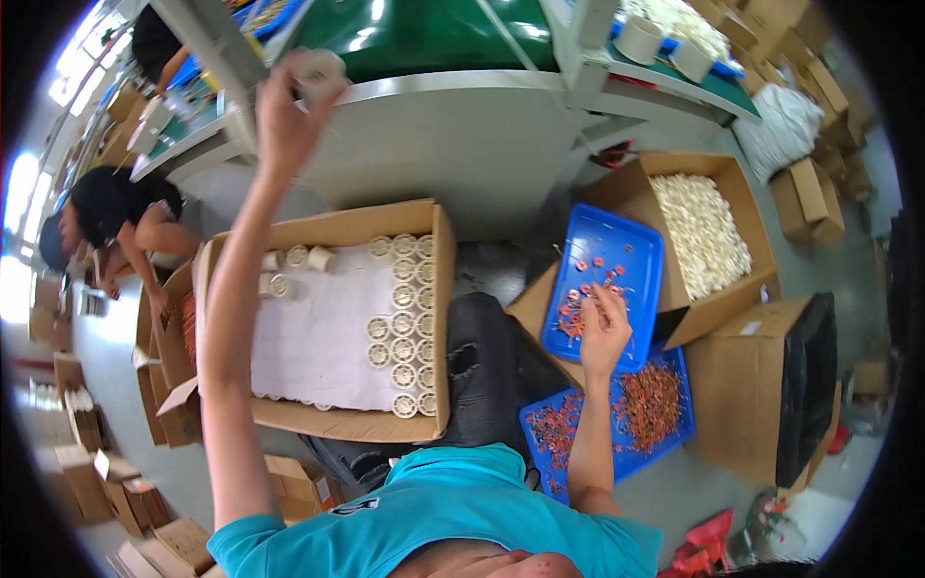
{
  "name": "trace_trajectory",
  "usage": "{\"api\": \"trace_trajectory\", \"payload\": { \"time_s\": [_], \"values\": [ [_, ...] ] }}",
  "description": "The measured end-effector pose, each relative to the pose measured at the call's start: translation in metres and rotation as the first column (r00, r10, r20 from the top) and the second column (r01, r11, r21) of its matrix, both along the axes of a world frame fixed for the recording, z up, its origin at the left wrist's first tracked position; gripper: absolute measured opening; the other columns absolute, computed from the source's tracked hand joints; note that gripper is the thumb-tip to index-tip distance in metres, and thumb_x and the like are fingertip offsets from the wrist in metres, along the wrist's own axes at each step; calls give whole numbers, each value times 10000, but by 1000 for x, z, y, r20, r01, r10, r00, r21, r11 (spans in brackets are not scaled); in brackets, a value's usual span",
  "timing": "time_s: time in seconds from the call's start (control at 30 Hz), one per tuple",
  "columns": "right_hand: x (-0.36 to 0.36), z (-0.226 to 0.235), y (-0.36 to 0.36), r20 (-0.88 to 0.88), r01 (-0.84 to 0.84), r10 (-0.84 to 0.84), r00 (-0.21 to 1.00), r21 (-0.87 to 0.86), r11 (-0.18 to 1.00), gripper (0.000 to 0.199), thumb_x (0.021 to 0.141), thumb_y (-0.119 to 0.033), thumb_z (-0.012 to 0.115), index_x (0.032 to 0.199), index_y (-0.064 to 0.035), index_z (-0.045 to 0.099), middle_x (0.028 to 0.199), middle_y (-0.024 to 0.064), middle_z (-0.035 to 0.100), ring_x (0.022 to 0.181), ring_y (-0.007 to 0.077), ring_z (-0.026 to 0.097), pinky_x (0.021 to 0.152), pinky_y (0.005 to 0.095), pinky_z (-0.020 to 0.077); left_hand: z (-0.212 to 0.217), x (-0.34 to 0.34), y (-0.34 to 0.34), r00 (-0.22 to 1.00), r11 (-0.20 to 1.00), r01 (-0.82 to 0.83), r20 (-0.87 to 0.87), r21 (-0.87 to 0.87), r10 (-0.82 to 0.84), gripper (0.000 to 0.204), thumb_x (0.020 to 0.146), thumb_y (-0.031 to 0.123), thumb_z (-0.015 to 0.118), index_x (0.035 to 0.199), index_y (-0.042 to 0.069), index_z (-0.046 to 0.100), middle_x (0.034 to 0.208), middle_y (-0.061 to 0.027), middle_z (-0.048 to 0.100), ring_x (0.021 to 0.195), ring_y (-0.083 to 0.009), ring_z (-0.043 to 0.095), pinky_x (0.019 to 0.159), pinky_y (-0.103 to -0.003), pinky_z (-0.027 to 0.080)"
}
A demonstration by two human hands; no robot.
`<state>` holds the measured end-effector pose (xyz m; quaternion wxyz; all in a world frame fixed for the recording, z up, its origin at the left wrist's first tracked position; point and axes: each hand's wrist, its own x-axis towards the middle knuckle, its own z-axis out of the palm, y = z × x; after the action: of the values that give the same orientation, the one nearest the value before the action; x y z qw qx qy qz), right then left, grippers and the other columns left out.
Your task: The person assembles components by picking plastic housings from a box, inserting wired parts from a tray into the housings, and pressing the parts together by hand.
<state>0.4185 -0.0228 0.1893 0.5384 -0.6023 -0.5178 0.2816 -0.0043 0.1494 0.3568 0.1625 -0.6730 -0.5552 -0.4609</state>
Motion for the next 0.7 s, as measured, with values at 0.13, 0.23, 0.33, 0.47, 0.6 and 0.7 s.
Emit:
{"api": "trace_trajectory", "payload": {
  "time_s": [0.13, 0.23, 0.33, 0.47, 0.6, 0.7],
  "values": [
    [73, -48, 10, 84, 277, -270, 959, -87, 957, 267, 874, -22, 665, 1136, 18, 698, 1036, 119, 661, 877, 178, 653, 741, 305, 526, 20, -35, 99, 997, 996, -78, -23, 37, 79, 710, 793, 451, 791, 1280, -11, 558, 1037, -228, 663, 1055, -363, 611, 911, -441, 496],
    [127, -88, 21, 234, 423, -386, 892, -137, 896, 268, 864, -51, 675, 1123, 5, 709, 999, 138, 692, 856, 214, 675, 770, 340, 534, 12, -47, 137, 982, 983, -183, -54, 22, 184, 740, 813, 459, 770, 1286, -56, 528, 1129, -260, 610, 1078, -380, 608, 940, -461, 491],
    [151, -110, 43, 357, 392, -307, 882, -195, 899, 263, 847, -57, 679, 1104, -26, 725, 999, 180, 706, 877, 280, 697, 800, 364, 535, -3, -49, 153, 942, 943, -328, -86, -49, 323, 742, 843, 454, 742, 1297, -82, 503, 1218, -289, 544, 1107, -412, 586, 963, -477, 479],
    [134, -122, 99, 405, 220, -71, 912, -337, 916, 304, 817, -84, 692, 1117, -44, 726, 975, 221, 696, 906, 355, 688, 823, 410, 529, -8, -79, 151, 852, 895, -432, -273, 115, 446, 632, 894, 395, 698, 1312, -30, 487, 1234, -292, 513, 1167, -476, 493, 991, -512, 423],
    [156, -145, 110, 568, 79, 130, 813, -328, 941, 251, 788, -73, 709, 1034, -33, 742, 936, 234, 686, 862, 362, 682, 789, 413, 530, -9, -28, 111, 877, 918, -210, -350, 337, 329, 620, 874, 311, 723, 1349, 11, 459, 1290, -238, 497, 1251, -404, 436, 1028, -509, 375],
    [161, -143, 99, 595, 116, 30, 803, -206, 972, 174, 761, -64, 732, 922, 0, 734, 884, 225, 678, 822, 359, 671, 750, 417, 526, -35, 13, 40, 939, 931, 71, -339, 359, 59, 543, 790, 109, 766, 1261, 52, 501, 1267, -181, 516, 1213, -356, 471, 978, -472, 399]
  ]
}}
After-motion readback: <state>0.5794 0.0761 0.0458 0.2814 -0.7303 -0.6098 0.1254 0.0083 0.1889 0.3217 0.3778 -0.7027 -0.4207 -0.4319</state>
